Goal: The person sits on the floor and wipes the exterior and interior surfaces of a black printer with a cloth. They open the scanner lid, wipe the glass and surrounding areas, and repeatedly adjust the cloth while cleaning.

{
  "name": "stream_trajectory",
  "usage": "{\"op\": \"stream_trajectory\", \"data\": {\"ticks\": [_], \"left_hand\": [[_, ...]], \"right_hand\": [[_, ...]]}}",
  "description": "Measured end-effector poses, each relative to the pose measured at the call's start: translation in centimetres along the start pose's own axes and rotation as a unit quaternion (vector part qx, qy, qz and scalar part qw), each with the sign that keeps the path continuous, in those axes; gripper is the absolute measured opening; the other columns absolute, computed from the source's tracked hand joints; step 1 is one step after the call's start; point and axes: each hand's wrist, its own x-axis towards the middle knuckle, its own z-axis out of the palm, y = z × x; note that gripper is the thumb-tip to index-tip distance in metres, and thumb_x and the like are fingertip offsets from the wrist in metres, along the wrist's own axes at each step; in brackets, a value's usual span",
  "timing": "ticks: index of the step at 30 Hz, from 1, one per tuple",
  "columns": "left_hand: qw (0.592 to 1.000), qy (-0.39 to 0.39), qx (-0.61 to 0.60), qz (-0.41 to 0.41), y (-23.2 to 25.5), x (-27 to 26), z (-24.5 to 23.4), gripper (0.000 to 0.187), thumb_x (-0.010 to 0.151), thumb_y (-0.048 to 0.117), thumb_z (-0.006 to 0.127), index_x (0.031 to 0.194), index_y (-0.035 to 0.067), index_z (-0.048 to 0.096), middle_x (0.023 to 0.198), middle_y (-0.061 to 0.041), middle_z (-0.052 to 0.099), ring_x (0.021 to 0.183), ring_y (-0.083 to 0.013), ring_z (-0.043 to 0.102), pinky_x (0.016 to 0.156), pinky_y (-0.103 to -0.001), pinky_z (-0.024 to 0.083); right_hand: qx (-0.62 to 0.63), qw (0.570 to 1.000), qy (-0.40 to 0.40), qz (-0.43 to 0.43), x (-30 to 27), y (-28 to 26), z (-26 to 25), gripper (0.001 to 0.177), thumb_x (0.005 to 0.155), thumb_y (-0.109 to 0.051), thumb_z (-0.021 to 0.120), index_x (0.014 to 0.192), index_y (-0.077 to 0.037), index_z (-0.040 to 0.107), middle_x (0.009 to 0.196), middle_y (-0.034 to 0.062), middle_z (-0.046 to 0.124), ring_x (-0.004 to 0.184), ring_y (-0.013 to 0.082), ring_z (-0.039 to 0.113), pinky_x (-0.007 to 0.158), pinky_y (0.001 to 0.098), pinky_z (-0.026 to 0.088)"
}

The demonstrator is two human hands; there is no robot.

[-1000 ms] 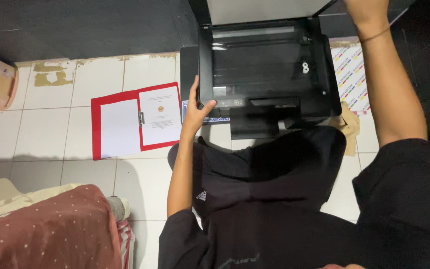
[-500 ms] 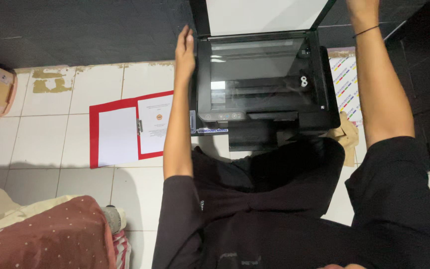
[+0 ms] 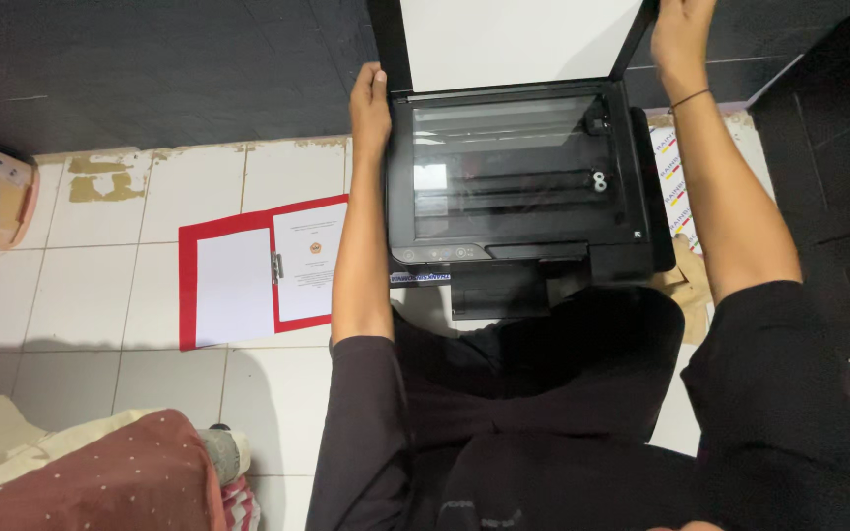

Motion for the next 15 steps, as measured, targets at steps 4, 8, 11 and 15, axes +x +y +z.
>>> {"op": "stream_trajectory", "data": {"ticks": [4, 8, 11, 15], "left_hand": [[1.0, -0.008, 0.001, -0.025, 0.3, -0.2, -0.1, 0.024, 0.107, 0.018, 0.047, 0.11, 0.003, 0.066, 0.094, -0.006, 0.07, 0.09, -0.013, 0.061, 0.084, -0.029, 0.05], [1.0, -0.012, 0.005, -0.028, -0.6, -0.3, -0.2, 0.024, 0.108, 0.018, 0.048, 0.111, 0.003, 0.066, 0.093, -0.007, 0.069, 0.088, -0.0134, 0.059, 0.083, -0.03, 0.05], [1.0, -0.002, 0.014, -0.002, -1.9, -0.2, -0.2, 0.025, 0.108, 0.02, 0.051, 0.115, 0.001, 0.066, 0.102, -0.011, 0.072, 0.097, -0.0184, 0.064, 0.09, -0.032, 0.051], [0.997, 0.004, 0.067, 0.041, -2.1, -0.4, -0.6, 0.031, 0.108, 0.021, 0.053, 0.13, 0.002, 0.063, 0.128, -0.017, 0.07, 0.121, -0.0287, 0.065, 0.105, -0.039, 0.048]], "right_hand": [[-0.067, 0.997, -0.012, 0.034, -1.7, -1.3, 1.1, 0.026, 0.118, -0.019, 0.055, 0.107, 0.004, 0.059, 0.092, -0.0018, 0.057, 0.086, 0.0076, 0.048, 0.078, 0.0274, 0.044], [0.033, 0.997, -0.069, 0.005, -3.2, -3.0, 1.7, 0.028, 0.121, -0.021, 0.047, 0.118, 0.004, 0.06, 0.105, -0.002, 0.062, 0.097, 0.0066, 0.051, 0.09, 0.0265, 0.047], [0.022, 0.995, -0.096, 0.011, -4.1, -3.8, 1.6, 0.031, 0.12, -0.024, 0.044, 0.124, 0.004, 0.058, 0.11, -0.002, 0.061, 0.101, 0.0063, 0.051, 0.092, 0.0254, 0.046], [0.019, 0.991, -0.11, 0.07, -5.9, -4.1, -0.1, 0.032, 0.121, -0.027, 0.048, 0.13, 0.002, 0.058, 0.113, 0.0011, 0.063, 0.103, 0.0088, 0.058, 0.094, 0.0267, 0.05]]}}
